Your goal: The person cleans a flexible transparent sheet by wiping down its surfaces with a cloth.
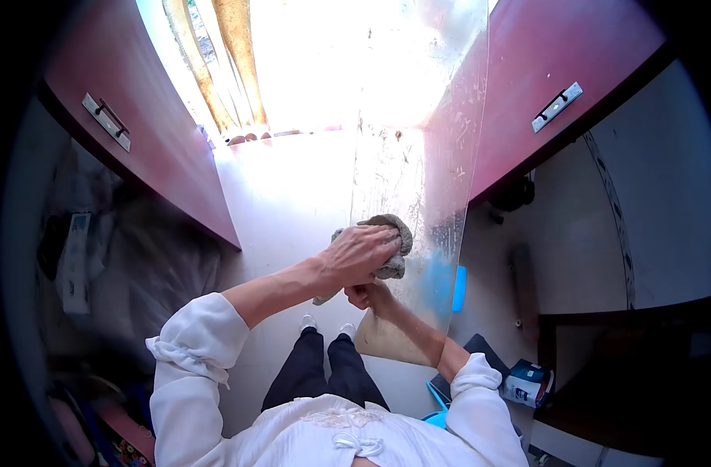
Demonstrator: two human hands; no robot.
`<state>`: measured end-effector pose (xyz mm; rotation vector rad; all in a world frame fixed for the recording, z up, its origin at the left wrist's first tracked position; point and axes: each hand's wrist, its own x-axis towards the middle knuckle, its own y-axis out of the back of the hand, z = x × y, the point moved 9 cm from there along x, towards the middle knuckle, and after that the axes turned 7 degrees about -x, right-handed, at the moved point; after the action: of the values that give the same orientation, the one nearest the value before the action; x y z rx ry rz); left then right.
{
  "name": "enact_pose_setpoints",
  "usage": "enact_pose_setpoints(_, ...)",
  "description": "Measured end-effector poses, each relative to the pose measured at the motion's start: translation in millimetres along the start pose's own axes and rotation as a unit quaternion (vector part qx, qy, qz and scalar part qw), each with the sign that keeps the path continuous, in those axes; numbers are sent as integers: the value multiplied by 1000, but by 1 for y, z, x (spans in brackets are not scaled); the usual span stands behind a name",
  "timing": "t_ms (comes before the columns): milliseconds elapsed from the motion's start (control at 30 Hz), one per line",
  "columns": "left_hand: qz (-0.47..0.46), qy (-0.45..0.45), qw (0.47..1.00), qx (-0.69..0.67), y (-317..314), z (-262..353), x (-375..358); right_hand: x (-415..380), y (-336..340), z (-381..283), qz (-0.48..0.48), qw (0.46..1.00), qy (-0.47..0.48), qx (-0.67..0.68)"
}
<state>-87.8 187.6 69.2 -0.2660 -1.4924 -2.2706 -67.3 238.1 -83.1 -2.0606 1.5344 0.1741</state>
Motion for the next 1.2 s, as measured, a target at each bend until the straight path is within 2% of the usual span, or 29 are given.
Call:
enact_pose_setpoints(33,27,-20,999,22,6,-3,6,3,-1,-2,12,999,-11,42)
enact_pose_setpoints(67,109,-43,989,93,22,-7,19,2,-9,-1,-28,997,-23,62)
enact_pose_setpoints(100,149,-27,979,137,49,-15,34,3,-17,-3,-65,994,-29,82)
enact_pose_setpoints(167,220,24,959,177,77,-40,57,6,-23,-15,-64,996,-12,62)
enact_pose_setpoints(233,163,46,971,170,68,-38,61,1,-24,-19,-69,997,-6,37)
enact_pose_setpoints(267,92,95,987,92,50,-37,53,5,-16,-23,-48,999,-11,2)
enact_pose_setpoints(300,46,87,992,77,32,-27,40,6,-9,-26,-26,999,-14,-29)
enact_pose_setpoints(333,31,60,994,91,11,-16,23,4,-3,-27,-34,998,29,-34)
enact_pose_setpoints(367,15,33,994,104,-4,-8,11,11,4,-1,-51,997,-2,-60)
enact_pose_setpoints(433,15,7,990,141,5,4,10,-3,-4,-10,2,999,19,-48)
enact_pose_setpoints(500,75,-11,975,207,14,-4,26,-3,-9,-3,-30,999,6,-11)
enact_pose_setpoints(567,73,84,968,223,42,-25,57,3,-16,-11,-59,998,8,24)
enact_pose_setpoints(633,79,107,966,223,49,-27,64,-3,-25,-19,-78,997,-3,26)
enact_pose_setpoints(700,55,88,975,196,35,-13,47,-3,-15,-31,-37,998,28,-31)
enact_pose_setpoints(767,15,78,969,234,2,3,18,3,6,-10,-11,998,14,-53)
enact_pose_setpoints(867,8,80,971,225,-1,-1,23,-4,0,-11,23,999,11,-19)
enact_pose_setpoints(900,29,89,965,246,0,-14,35,-6,-3,-11,19,1000,6,-20)
enact_pose_setpoints(967,15,148,946,288,28,-33,64,-5,-15,-17,-40,998,18,40)
enact_pose_setpoints(1067,20,126,961,245,30,-15,59,-9,-6,-17,-38,999,11,17)
enact_pose_setpoints(1100,41,87,967,235,15,-8,44,-4,0,-18,-34,999,6,-2)
enact_pose_setpoints(1167,25,38,977,207,-20,14,12,0,17,-7,-3,1000,25,0)
enact_pose_setpoints(1200,34,33,985,165,-11,16,8,-5,13,-7,-12,1000,29,1)
